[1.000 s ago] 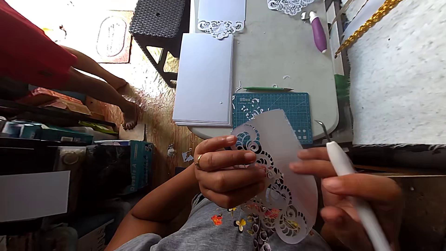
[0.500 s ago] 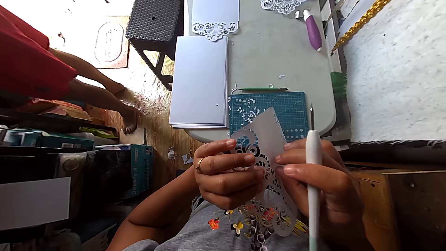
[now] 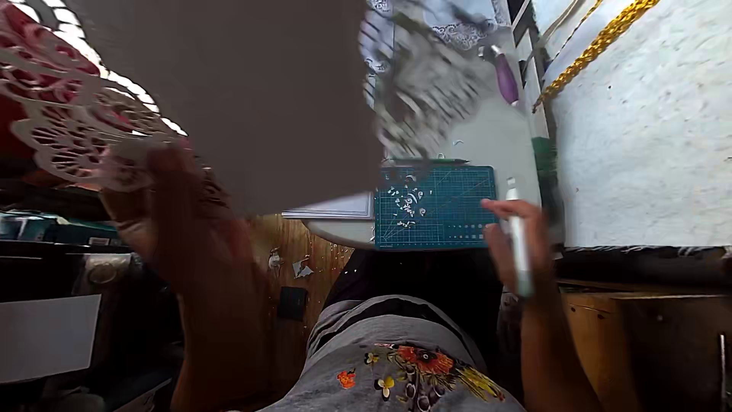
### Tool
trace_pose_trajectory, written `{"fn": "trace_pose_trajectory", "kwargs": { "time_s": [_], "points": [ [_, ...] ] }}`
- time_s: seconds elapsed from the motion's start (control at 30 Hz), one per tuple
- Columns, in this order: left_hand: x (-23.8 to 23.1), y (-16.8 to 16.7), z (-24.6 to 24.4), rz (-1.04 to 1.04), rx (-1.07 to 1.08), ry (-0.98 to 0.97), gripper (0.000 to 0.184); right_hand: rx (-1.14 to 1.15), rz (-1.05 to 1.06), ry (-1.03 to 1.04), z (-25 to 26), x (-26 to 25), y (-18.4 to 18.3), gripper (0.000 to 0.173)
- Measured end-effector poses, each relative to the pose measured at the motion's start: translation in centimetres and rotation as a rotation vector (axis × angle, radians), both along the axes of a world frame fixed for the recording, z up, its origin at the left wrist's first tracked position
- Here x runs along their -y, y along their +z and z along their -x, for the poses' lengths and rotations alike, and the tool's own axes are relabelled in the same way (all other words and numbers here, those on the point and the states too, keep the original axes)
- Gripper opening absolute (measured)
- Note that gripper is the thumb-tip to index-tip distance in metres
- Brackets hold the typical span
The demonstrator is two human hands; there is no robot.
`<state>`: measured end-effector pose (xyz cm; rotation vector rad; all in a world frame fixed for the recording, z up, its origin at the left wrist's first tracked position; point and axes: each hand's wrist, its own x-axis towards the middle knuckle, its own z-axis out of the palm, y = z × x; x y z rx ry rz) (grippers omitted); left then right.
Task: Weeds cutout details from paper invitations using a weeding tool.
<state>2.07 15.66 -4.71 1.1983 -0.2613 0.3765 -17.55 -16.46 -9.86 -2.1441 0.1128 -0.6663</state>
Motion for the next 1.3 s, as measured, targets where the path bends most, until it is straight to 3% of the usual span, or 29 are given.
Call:
{"fn": "trace_pose_trajectory", "kwargs": {
  "time_s": [0.07, 0.17, 0.3, 0.43, 0.5, 0.6, 0.7, 0.83, 0.97, 1.13, 1.3],
  "points": [
    [-2.4, -0.6, -1.3, 0.089, -0.092, 0.029, 0.032, -0.17, 0.186, -0.02, -2.0, -1.4, -3.0, 0.055],
    [-4.5, -1.4, -1.4, 0.121, -0.207, 0.088, 0.027, -0.235, 0.407, -0.076, -4.8, -4.2, -5.2, 0.07],
    [-5.2, -1.6, -0.6, 0.149, -0.303, 0.093, 0.024, -0.2, 0.473, 0.074, -7.8, -8.2, -5.9, 0.075],
    [-5.8, -1.8, -0.5, 0.158, -0.319, 0.032, 0.023, -0.134, 0.367, 0.369, -8.1, -10.3, -5.4, 0.066],
    [-5.4, -1.3, -0.3, 0.165, -0.328, 0.001, 0.023, -0.137, 0.297, 0.307, -9.0, -9.0, -4.3, 0.062],
    [-4.4, -0.5, 0.2, 0.153, -0.341, -0.079, 0.023, -0.256, 0.419, 0.057, -10.8, -7.1, -3.5, 0.065],
    [-2.9, 0.0, 0.3, 0.192, -0.323, -0.195, 0.021, -0.253, 0.441, 0.137, -11.4, -7.8, -4.8, 0.06],
    [-0.5, 0.6, 0.5, 0.175, -0.331, -0.385, 0.023, -0.135, 0.032, 0.405, -10.1, -7.7, -3.1, 0.042],
    [3.3, 0.2, 2.1, 0.228, -0.635, -0.538, 0.019, 0.009, -0.029, 0.028, -6.2, -1.4, -1.4, 0.041],
    [9.4, -3.4, 3.6, -0.076, -0.845, -0.756, 0.021, 0.283, -0.19, -0.388, -2.8, 4.7, 0.1, 0.038],
    [12.8, -5.2, 3.8, -0.256, -0.759, -0.71, 0.02, 0.345, -0.07, -0.369, -2.9, 3.3, 1.2, 0.039]
  ]
}}
